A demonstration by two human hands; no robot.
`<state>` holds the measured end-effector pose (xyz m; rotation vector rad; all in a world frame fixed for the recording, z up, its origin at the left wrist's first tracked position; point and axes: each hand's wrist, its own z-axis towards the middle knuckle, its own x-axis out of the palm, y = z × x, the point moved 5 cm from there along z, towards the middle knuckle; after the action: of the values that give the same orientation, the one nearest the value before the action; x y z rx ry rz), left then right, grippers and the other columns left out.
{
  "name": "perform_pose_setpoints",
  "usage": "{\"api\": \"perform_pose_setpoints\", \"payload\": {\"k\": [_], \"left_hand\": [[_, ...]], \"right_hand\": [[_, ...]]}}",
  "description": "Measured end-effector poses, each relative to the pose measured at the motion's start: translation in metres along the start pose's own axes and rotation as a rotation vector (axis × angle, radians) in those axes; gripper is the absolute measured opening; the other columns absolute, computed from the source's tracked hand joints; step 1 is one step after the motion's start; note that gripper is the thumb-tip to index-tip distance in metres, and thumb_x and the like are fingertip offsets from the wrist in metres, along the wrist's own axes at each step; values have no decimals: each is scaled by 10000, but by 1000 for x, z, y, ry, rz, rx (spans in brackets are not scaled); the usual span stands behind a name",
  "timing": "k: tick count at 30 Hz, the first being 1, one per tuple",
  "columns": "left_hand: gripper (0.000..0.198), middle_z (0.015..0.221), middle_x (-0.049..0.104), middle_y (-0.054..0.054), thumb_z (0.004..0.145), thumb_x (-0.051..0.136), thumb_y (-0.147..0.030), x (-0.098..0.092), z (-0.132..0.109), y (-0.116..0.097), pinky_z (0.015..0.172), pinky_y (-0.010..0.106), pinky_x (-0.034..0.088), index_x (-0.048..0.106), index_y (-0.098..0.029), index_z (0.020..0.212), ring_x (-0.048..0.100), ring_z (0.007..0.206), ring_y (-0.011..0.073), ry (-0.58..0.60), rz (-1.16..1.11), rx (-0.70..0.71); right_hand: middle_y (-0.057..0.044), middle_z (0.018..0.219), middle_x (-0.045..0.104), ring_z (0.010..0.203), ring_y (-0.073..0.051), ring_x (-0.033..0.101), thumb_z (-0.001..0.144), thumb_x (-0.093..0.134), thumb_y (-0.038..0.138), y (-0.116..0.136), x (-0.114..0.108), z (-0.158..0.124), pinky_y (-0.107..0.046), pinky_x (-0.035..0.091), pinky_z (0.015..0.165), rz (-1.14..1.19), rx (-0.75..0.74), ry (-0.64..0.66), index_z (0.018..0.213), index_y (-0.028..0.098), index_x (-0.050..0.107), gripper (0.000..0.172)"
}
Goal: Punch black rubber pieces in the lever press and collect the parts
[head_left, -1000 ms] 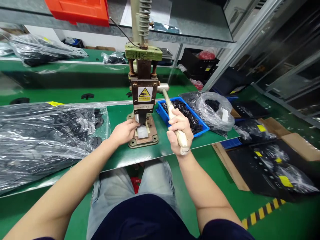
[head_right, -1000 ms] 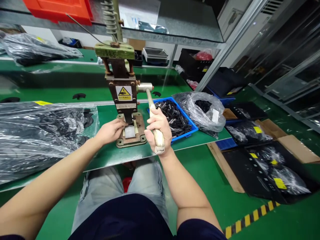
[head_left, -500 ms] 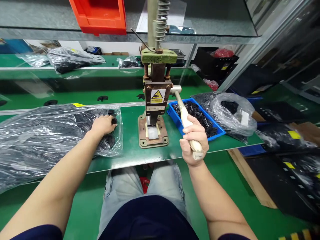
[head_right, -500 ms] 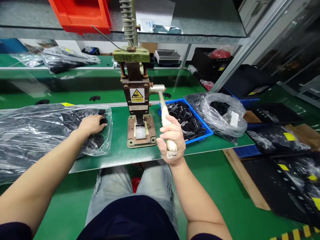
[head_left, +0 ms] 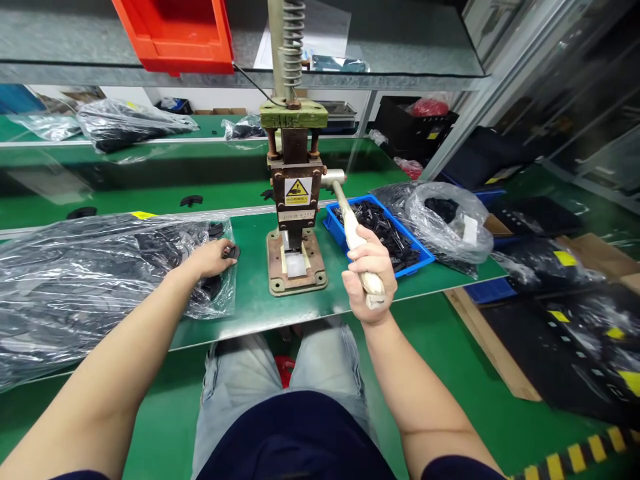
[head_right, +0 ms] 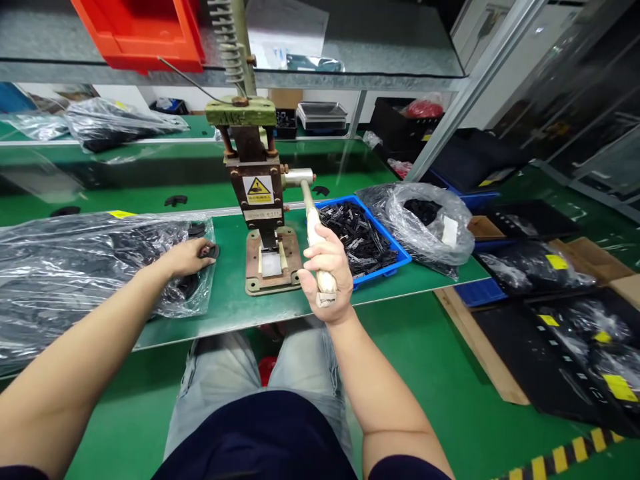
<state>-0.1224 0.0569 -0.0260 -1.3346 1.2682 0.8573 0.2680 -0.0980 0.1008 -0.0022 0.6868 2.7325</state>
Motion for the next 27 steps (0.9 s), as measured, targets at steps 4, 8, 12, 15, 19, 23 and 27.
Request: {"api": "perform_pose_setpoints", "payload": {"k": [4,8,12,15,19,23,27], "left_hand": [[414,1028,781,69,829,731,-376,2,-7,-11,831,351,553,584,-232,1188,754,918,260,-32,-165,-21],[227,833,736,28,883,682,-418,4,-11,-27,787,358,556,516,-262,899,744,832,245,-74,-294,-4],[281,944,785,55,905,654,-444,9,-12,-43,754,343,578,451,-266,827,774,859,229,-79,-677,-25],[280,1059,804,64,855,704,-398,13,-12,-52,786,320,557,474,-255,788,769,948,222,-124,-679,4],[214,812,735,3,840,728,-387,25,-8,-53,696,311,488,556,-260,835,694,756,204,-123,-492,-21],[300,835,717,-4,810,793,-396,29,-1,-56,688,299,473,566,-256,949,675,748,193,-115,-501,-32],[337,815,730,-3,814,806,-402,28,5,-66,660,306,450,570,-253,1002,673,717,200,-74,-457,-63]], "right_hand": [[-43,1033,676,1374,-317,639,935,687,302,2,0,0,-676,483,1252,-1,7,11,1016,321,628,101],[-46,1051,678,1388,-321,634,935,683,285,3,-1,0,-677,485,1253,-4,12,23,1019,315,628,105],[-34,1068,686,1386,-314,633,921,701,247,2,-1,0,-677,465,1267,36,2,12,1031,310,650,137],[-31,1075,692,1376,-320,638,897,728,222,1,-1,-1,-678,467,1264,55,-25,2,1038,295,663,171],[-35,1092,700,1376,-320,637,893,737,211,0,-1,-1,-671,494,1242,62,-30,6,1053,295,670,193],[-33,1085,702,1379,-319,637,900,741,219,-1,-1,-2,-686,477,1254,61,-29,5,1051,300,669,186],[-41,1081,701,1379,-323,640,889,738,195,-1,-1,-2,-683,471,1263,67,-38,-5,1039,278,674,183]]}}
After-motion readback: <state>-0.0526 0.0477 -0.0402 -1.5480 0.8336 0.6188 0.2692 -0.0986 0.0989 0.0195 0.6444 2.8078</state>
